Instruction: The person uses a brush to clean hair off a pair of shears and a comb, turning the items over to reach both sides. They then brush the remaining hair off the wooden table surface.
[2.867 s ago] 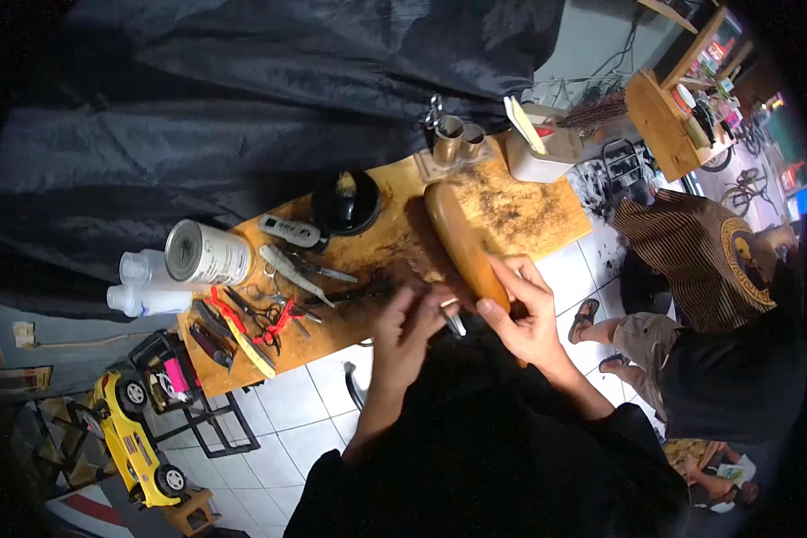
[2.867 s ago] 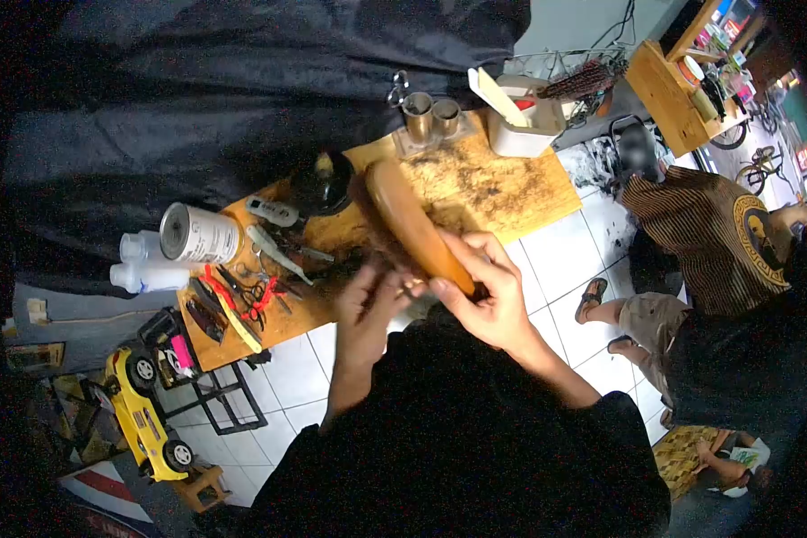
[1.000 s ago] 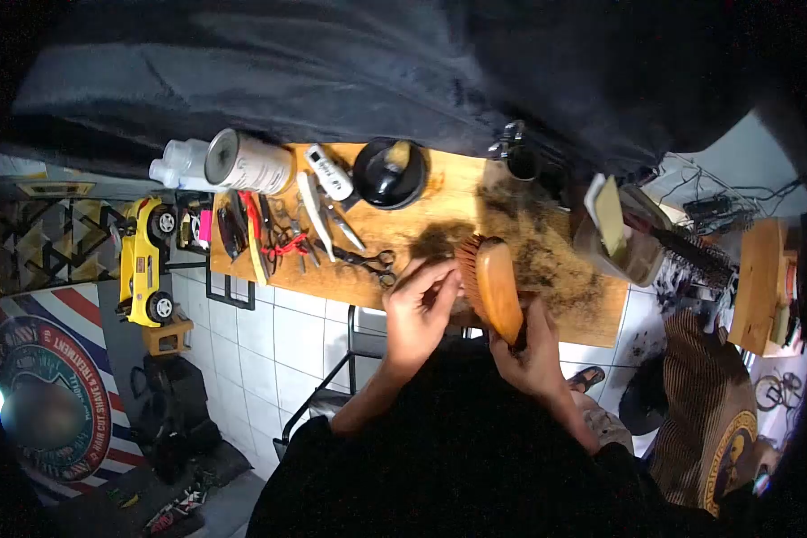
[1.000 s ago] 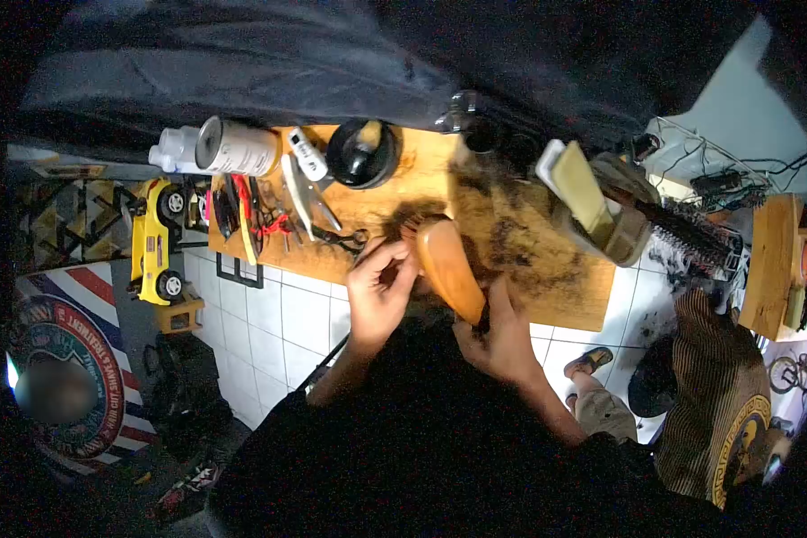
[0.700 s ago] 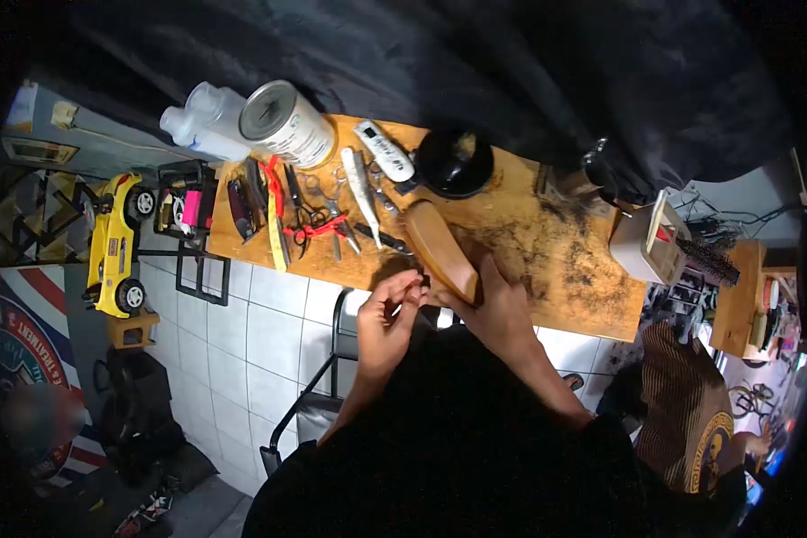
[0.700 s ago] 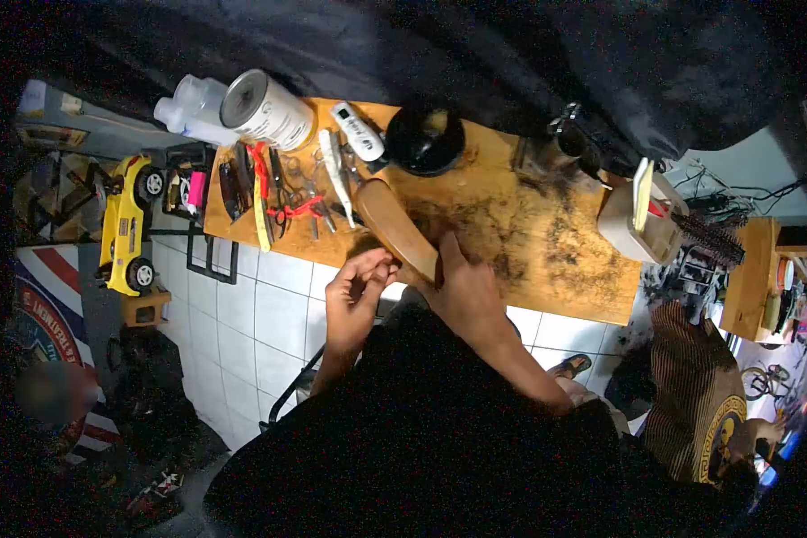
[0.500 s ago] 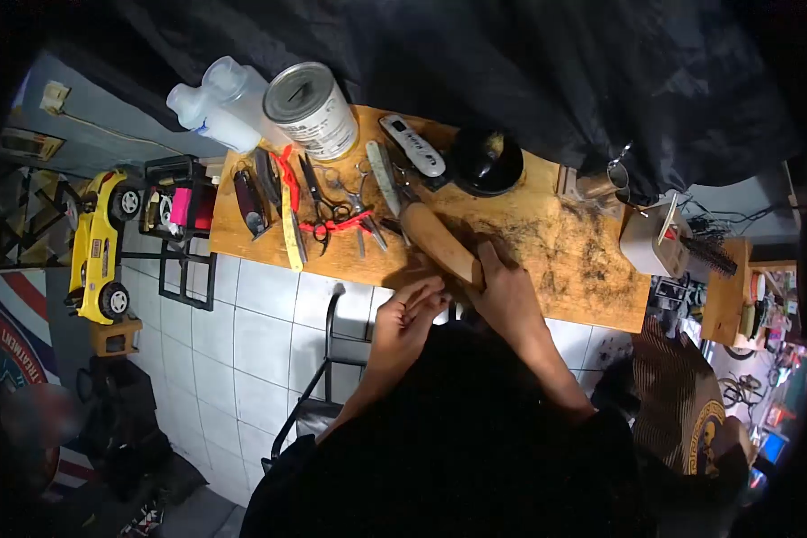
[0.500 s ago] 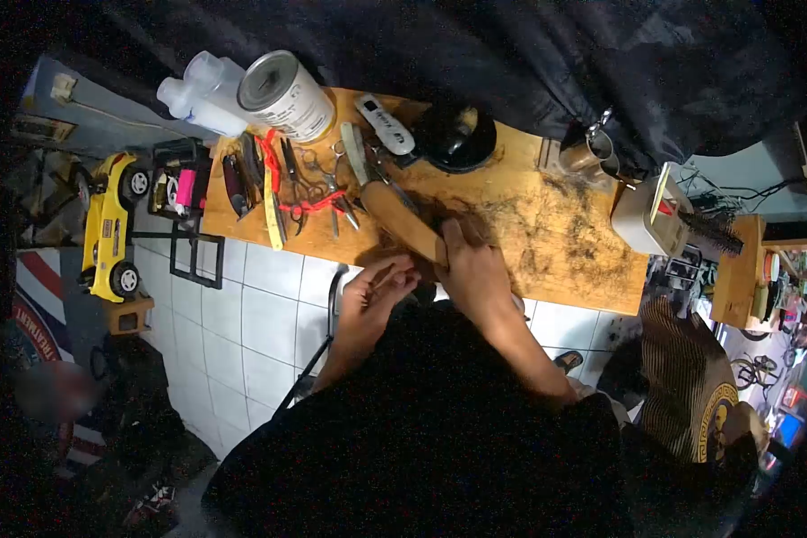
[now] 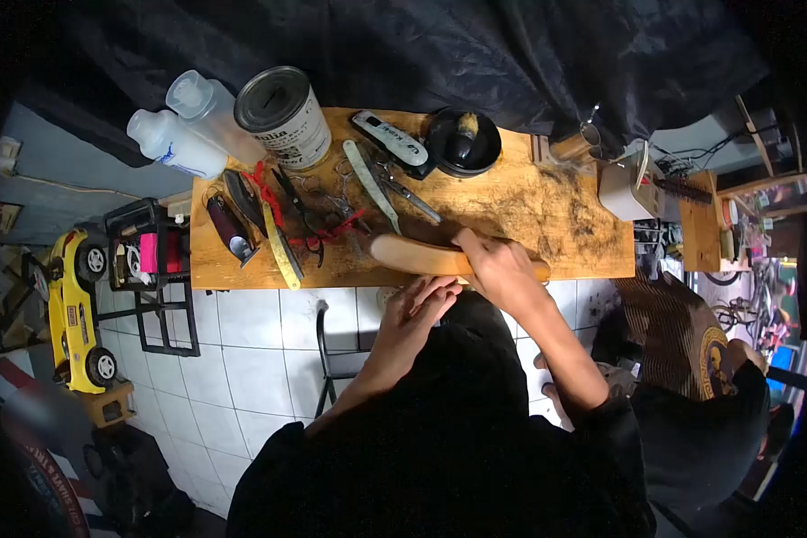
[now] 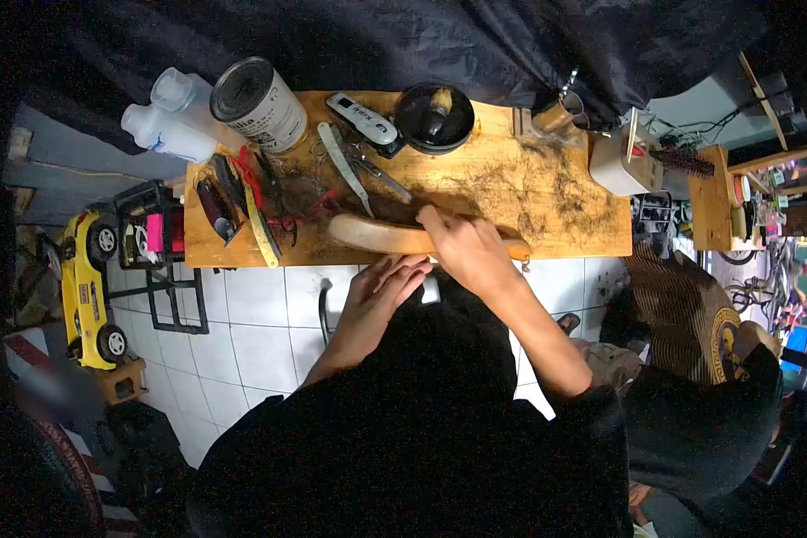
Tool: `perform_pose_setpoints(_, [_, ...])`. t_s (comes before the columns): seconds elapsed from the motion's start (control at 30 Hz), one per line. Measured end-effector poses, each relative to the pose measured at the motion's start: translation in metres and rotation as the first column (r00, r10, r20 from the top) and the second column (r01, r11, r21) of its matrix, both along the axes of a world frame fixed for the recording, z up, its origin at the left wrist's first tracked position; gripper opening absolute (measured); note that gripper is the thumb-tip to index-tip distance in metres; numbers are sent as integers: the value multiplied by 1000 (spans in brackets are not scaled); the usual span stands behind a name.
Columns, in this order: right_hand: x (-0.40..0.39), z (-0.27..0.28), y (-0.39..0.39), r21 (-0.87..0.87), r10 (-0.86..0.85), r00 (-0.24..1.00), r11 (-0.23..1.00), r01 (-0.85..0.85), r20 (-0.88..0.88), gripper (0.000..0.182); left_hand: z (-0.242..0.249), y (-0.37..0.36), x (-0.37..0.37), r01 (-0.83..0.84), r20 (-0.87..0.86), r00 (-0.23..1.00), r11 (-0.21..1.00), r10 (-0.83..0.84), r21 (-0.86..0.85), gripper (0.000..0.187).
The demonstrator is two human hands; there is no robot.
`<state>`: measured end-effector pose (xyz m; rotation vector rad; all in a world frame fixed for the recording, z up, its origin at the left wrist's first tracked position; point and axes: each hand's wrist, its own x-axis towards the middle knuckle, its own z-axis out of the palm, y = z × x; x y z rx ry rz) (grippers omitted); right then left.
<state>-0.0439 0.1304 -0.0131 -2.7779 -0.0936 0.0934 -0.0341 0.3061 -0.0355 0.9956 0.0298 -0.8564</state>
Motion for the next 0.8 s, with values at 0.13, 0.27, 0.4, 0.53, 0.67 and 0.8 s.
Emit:
perform_pose_setpoints(0.13, [10, -5, 0, -131, 215, 971, 971, -200, 109, 25, 0, 0, -5, -6, 72, 997, 1000, 5, 13, 34])
perform_pose_setpoints(0.27, [24, 13, 5, -167, 227, 972, 958, -234, -63, 23, -1, -3, -9, -82, 97, 992, 997, 80, 13, 37])
perform_pose_setpoints(0.4, [33, 5, -7, -114, 245, 969, 962, -249, -43, 30, 6, -8, -8, -77, 122, 990, 997, 76, 2, 35])
perform_pose_setpoints(0.53, [36, 28, -27, 59, 184, 968, 983, -176, -173, 49, 0, -13, -10, -103, 92, 991, 994, 98, 46, 42])
perform_pose_setpoints(0.67, [34, 58, -43, 225, 84, 986, 973, -50, -146, 54, 1, -40, -9, -130, 129, 981, 986, 143, -101, 46])
perform_pose_setpoints(0.8, [25, 64, -54, 370, -117, 961, 906, 207, -252, 50, -1, -83, -2, -172, -248, 965, 912, 80, -373, 47])
